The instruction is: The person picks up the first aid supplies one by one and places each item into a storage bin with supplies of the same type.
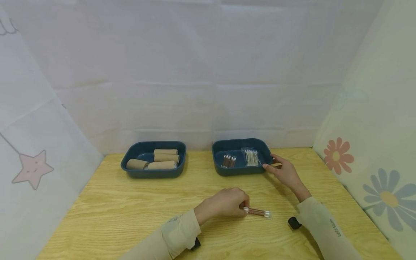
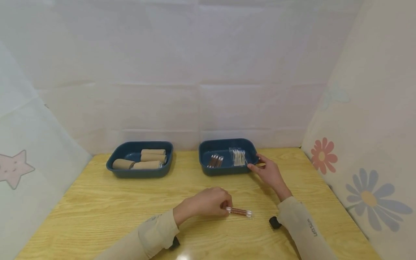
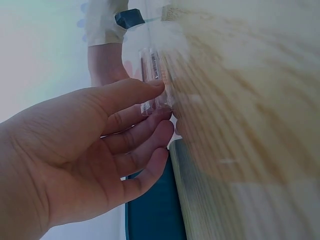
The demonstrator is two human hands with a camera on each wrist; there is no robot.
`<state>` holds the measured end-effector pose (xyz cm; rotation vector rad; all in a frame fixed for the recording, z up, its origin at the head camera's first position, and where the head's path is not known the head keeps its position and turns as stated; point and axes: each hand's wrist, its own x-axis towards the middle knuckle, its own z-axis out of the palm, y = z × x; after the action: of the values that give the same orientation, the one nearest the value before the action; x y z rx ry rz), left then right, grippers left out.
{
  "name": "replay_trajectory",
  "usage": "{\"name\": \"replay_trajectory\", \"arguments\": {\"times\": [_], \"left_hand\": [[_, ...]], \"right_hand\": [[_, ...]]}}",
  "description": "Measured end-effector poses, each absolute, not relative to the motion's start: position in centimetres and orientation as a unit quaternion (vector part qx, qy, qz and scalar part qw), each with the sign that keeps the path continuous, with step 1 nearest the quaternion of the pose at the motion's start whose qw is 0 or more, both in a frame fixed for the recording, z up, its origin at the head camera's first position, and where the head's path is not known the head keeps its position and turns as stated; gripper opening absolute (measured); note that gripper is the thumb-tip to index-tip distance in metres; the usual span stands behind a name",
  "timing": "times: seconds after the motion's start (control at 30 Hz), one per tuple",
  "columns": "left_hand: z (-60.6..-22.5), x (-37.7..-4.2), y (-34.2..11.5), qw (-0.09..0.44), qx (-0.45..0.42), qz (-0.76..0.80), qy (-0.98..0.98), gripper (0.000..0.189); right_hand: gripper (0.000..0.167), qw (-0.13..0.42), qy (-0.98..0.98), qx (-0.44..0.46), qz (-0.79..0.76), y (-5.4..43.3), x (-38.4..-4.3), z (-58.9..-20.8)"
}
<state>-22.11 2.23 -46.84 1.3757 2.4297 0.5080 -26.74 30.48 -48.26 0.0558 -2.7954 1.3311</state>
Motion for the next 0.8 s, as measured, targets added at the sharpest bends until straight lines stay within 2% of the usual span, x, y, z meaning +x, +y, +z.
{"name": "replay_trajectory", "arguments": {"times": [0.5, 0.8], "left_hand": [[-46.81, -22.13, 1.98, 0.119, 0.480, 0.155, 0.855, 0.005], [-46.75, -22.45, 1.97, 0.080, 0.475, 0.152, 0.863, 0.005]], "right_hand": [[0.084, 0.022, -0.900, 0.022, 0.434, 30.31, -26.42, -48.06], [0.084, 0.023, -0.902, 0.024, 0.431, 30.32, -26.47, -48.01]]}}
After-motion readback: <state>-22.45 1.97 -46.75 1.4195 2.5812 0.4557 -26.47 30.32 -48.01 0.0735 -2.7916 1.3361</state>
